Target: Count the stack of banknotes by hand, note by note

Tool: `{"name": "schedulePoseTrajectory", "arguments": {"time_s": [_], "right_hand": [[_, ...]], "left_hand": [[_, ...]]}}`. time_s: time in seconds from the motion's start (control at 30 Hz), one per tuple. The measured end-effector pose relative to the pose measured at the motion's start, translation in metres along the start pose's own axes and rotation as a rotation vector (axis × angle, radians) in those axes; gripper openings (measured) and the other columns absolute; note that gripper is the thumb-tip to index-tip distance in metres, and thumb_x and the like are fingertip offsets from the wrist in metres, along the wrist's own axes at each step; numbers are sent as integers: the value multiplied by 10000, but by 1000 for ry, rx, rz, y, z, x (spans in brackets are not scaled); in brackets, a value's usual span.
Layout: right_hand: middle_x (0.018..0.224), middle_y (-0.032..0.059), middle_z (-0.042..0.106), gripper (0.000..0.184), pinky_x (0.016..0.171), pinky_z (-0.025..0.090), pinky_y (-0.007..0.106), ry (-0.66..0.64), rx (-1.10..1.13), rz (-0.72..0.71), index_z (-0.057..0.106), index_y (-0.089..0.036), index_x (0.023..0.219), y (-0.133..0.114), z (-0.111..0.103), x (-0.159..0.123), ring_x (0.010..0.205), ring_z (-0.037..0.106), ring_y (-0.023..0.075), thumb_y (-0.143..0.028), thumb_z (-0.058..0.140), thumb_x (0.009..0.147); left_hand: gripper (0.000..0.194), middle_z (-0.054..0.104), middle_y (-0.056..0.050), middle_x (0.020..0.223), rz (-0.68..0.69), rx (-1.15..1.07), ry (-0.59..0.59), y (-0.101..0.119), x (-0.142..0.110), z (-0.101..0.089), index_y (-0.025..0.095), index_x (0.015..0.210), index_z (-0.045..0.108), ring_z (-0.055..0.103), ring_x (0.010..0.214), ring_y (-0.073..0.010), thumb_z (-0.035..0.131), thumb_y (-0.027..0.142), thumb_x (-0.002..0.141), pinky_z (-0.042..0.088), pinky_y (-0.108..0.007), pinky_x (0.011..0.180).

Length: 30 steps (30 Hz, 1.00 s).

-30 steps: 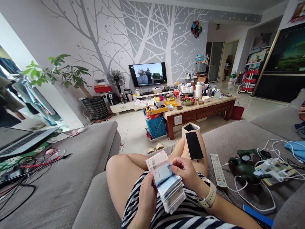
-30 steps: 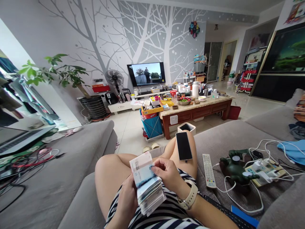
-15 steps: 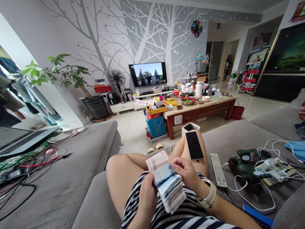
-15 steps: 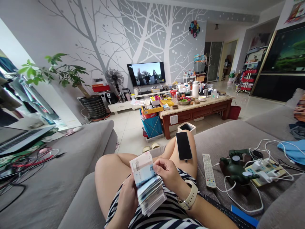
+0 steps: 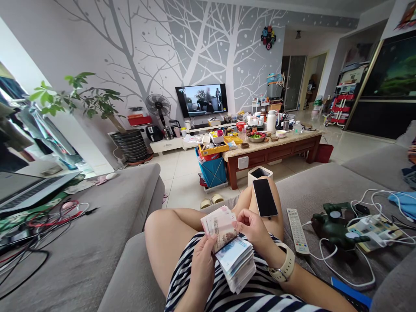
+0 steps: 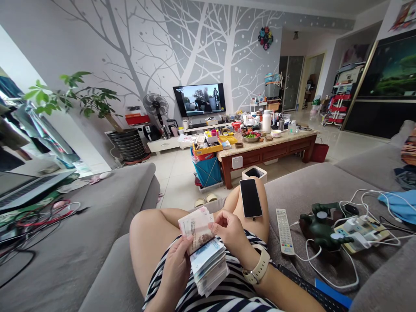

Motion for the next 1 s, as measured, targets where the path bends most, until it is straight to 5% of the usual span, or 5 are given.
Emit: {"name": "schedulePoseTrajectory", "arguments": {"time_s": [0.53, 1.0], "right_hand": [[601, -49, 464, 261, 524, 288, 238, 14, -25, -30, 544, -172, 685, -2, -1, -5, 554, 395, 107, -350, 711, 777], [657, -21, 537, 247, 564, 346, 237, -108, 75, -58, 603, -153, 759, -10, 6, -9, 598, 458, 115, -372, 692, 828]], "left_hand": [[256, 770, -65, 835, 6, -27, 96, 1, 0, -6, 162, 810, 744, 692, 845, -288, 713, 383, 685, 537, -374, 752], [241, 763, -55, 839, 20, -27, 32, -1, 5, -6, 157, 798, 739, 667, 844, -270, 678, 383, 740, 517, -340, 753]]}}
Point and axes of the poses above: each hand's wrist, its own x-axis towards the middle knuckle, its own z-axis out of the palm, y = z × x, the point moved 7 cm from there along x, towards the middle knuckle
